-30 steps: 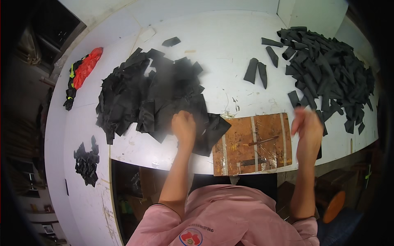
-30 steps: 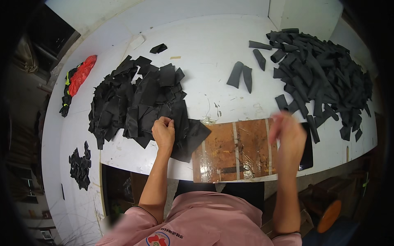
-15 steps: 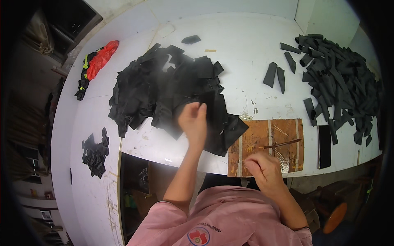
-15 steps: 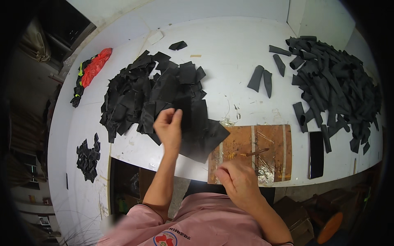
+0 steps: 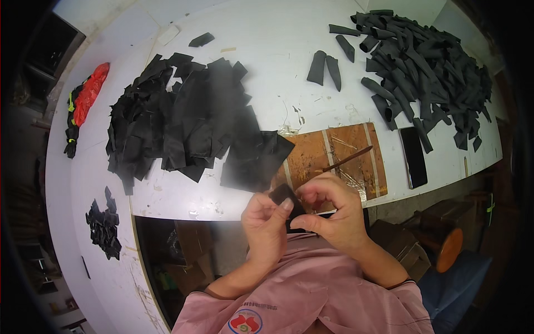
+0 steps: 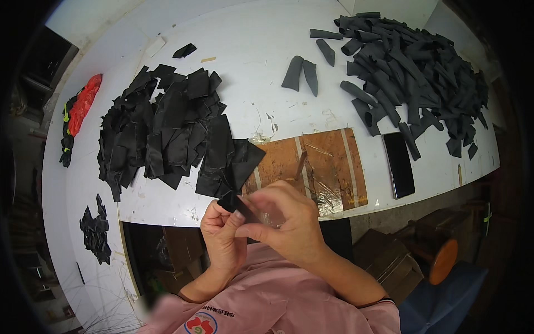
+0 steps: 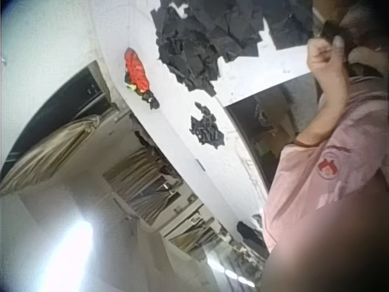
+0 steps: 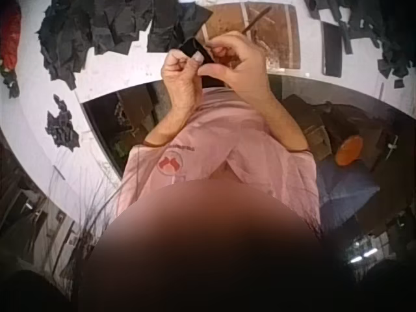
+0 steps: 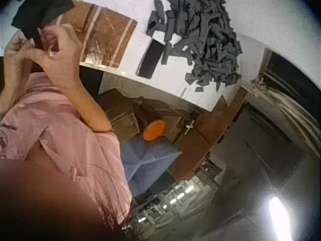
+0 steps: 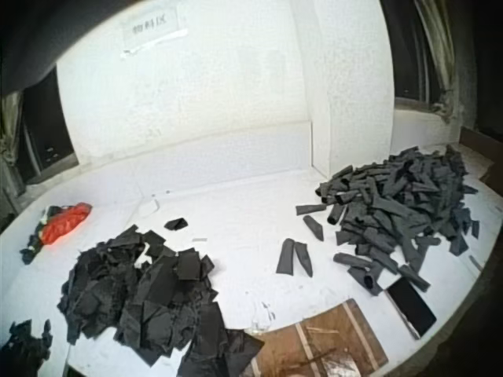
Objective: The person is inspecting and sorting black rubber/plastic strips at a workbench.
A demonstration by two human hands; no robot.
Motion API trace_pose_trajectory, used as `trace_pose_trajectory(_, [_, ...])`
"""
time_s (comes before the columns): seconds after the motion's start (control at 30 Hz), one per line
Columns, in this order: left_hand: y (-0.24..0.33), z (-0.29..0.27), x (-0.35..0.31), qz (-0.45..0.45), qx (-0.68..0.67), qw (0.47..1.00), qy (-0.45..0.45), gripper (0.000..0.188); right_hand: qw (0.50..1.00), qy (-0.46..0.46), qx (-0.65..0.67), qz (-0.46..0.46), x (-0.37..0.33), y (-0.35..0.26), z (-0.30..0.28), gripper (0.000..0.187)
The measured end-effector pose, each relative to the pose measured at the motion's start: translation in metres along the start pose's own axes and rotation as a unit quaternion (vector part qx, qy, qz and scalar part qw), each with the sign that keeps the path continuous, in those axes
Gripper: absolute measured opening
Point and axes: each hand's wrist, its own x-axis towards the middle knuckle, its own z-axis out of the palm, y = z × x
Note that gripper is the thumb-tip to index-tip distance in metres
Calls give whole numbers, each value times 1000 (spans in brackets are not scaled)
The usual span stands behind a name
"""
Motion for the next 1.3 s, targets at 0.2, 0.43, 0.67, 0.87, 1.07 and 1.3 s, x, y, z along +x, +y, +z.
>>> trace_pose_trajectory(0.2, [-13,5,-11,63,15,998,-28,12,989,75,-87,-93,-8,8,-2,13])
trace_pose_trajectory(0.43, [37,2,22,-136,103,970,-174,40,997,-68,-22,38,-6,5,-33,9])
trace_pose_trajectory(0.67, [67,7,42,-136,395,854,-310,14,967,-238,-77,52,10,0,-39,13])
trace_pose_trajectory(0.87, [54,3,31,117,555,774,-283,10,912,3,-391,-126,0,2,-14,27])
trace_pose_trajectory(1.07, [19,13,-3,183,462,861,-110,9,992,33,-112,-48,-17,4,0,22])
trace_pose_trajectory(1.3, [10,9,10,138,346,927,36,14,972,105,-205,-55,-4,23,17,10])
